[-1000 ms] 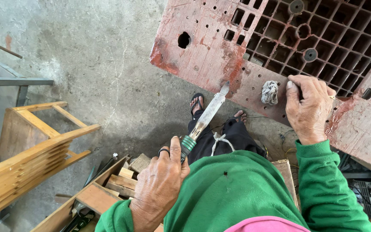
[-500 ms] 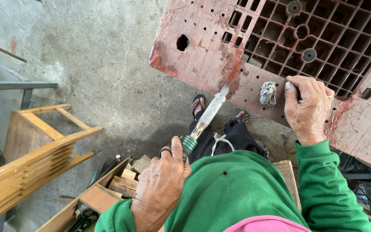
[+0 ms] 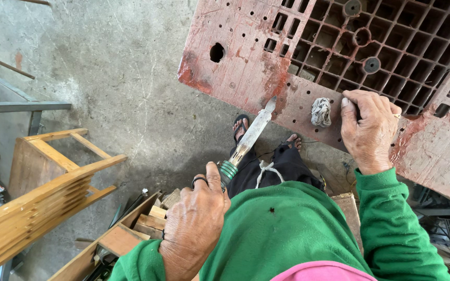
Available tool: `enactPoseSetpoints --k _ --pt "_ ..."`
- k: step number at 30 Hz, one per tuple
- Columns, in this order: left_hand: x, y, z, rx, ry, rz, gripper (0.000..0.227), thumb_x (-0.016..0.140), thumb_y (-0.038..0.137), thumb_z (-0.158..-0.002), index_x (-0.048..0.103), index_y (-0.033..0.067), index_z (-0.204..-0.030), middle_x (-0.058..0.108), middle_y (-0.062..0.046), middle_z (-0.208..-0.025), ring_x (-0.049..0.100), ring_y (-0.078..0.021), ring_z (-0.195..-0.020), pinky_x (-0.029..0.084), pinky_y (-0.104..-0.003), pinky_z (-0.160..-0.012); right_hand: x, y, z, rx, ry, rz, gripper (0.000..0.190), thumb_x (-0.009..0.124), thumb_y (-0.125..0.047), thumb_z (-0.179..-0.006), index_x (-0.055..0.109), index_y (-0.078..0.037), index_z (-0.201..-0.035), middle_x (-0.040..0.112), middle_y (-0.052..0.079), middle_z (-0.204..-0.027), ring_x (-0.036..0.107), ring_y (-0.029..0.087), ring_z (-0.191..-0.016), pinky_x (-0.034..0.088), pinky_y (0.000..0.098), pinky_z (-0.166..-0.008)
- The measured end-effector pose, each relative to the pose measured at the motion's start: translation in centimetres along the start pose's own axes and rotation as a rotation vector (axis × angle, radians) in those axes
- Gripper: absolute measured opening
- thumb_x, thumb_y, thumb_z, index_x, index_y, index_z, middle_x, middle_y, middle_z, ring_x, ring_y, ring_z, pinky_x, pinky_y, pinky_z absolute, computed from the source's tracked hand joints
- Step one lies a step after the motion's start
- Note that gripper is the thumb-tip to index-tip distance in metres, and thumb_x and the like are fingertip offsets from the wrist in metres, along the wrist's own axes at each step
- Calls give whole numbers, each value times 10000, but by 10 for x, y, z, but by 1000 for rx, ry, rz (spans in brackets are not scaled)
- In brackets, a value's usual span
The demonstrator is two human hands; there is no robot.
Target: The person scrapes a reddish-brown surface on a large perforated board using a chisel-like tool. They hold the board with one hand and scrape with the other, occasionally using a small cloth to wipe the area. The person also scrapes a separate narrow strip of material.
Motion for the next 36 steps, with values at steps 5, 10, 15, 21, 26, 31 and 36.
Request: enactPoseSetpoints --k 5,10,15,21,26,31,36 --pt "-8 3 -3 37 78 -48 651 603 305 -941 441 -103 -1422 647 -169 -895 706 -325 -718 594 -378 -511 -1 0 -1 4 7 -15 41 703 -108 -1084 722 -103 -1121 736 14 -1146 663 198 -1090 406 348 -992" --pt "-10 3 -8 27 17 5 681 609 317 -930 415 -94 -1437 640 -164 -904 708 -330 -733 595 -395 -516 -1 0 -1 -1 12 -13 46 703 -103 -1078 717 -100 -1122 733 14 -1144 661 205 -1085 410 352 -993" --pt "-11 3 -12 10 -7 -8 647 588 302 -954 401 -83 -1439 641 -161 -890 711 -329 -745 597 -399 -506 -2 -1 -1 4 10 -27 44 700 -98 -1079 711 -103 -1122 733 9 -1144 660 208 -1080 412 352 -992" --pt "-7 3 -7 25 19 -28 643 585 293 -949 416 -95 -1433 651 -164 -889 717 -318 -681 599 -386 -517 -4 -2 -2 3 11 -25 55 700 -99 -1076 713 -101 -1130 729 11 -1152 657 208 -1094 404 357 -1000" --pt "-1 -1 1 10 28 -15 634 570 317 -961 428 -88 -1427 650 -178 -904 714 -325 -693 599 -404 -553 -3 -2 -2 1 5 -31 52 699 -103 -1079 710 -100 -1129 730 10 -1165 656 205 -1103 405 357 -1005" --pt "7 -4 5 -61 -45 67 677 571 358 -943 404 -58 -1450 640 -193 -977 695 -381 -860 602 -437 -578 -3 -1 -2 -1 4 -30 59 699 -103 -1072 709 -100 -1129 729 12 -1169 655 209 -1106 405 359 -1003" --pt "8 -3 7 -57 -76 63 677 547 348 -965 376 -67 -1472 633 -194 -985 689 -377 -860 608 -426 -589 -2 0 -2 -4 2 -29 45 699 -107 -1077 709 -101 -1121 732 7 -1163 655 206 -1102 403 359 -996"
Point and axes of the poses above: each hand's wrist, its own z-axis away from the middle knuckle, its own x-axis out of the palm, y = z × x, the point moved 8 cm from there along -z, towards the middle knuckle
